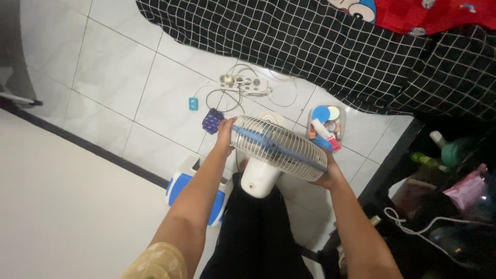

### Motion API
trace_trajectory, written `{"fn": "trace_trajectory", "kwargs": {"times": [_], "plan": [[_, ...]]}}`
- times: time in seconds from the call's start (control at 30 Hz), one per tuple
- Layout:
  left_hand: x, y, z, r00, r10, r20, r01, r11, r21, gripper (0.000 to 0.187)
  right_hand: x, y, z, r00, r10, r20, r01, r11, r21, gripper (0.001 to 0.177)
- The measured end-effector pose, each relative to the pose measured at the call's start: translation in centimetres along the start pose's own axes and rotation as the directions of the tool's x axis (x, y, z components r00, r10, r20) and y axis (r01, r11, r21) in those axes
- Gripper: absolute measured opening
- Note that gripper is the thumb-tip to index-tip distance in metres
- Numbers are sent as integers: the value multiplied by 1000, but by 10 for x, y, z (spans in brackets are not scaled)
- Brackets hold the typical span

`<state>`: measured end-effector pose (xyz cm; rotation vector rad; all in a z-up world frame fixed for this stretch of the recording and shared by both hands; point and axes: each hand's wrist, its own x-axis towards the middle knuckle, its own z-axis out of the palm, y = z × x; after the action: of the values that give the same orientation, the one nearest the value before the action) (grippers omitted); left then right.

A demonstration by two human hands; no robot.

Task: The person picks up a stack of folded towels and places them on a shelf, then gathers various loose toiletries from the floor into a small bin and places the bin on the vanity before rearranging bottles, a clock, and other items on the vanity surface.

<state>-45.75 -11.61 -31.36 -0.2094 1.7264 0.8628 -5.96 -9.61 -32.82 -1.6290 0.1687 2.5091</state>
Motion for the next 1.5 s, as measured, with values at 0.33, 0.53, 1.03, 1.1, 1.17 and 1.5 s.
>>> {"fn": "trace_trajectory", "kwargs": {"times": [0.33, 0.53, 1.03, 1.1, 1.17, 1.5], "plan": [[-43, -8, -45, 938, 346, 5, -344, 936, -76, 74, -24, 14, 30, 983, -185, -1, 184, 980, 71, 62], [-132, 53, -66, 952, 303, -33, -304, 938, -165, 79, -79, -1, 78, 954, -294, 66, 291, 956, 42, 61], [-214, 262, -160, 848, 526, 65, -463, 795, -393, 23, -214, -40, 316, 933, -347, 96, 358, 924, -134, 66], [-224, 296, -180, 846, 529, 71, -461, 791, -403, 26, -217, -43, 352, 921, -364, 139, 382, 913, -143, 63], [-230, 326, -204, 839, 536, 97, -455, 787, -417, 29, -218, -43, 390, 905, -394, 158, 417, 895, -159, 56], [-133, 460, -358, 860, 503, 85, -441, 818, -370, 37, -119, -40, 597, 925, -302, 229, 343, 925, -163, 65]]}}
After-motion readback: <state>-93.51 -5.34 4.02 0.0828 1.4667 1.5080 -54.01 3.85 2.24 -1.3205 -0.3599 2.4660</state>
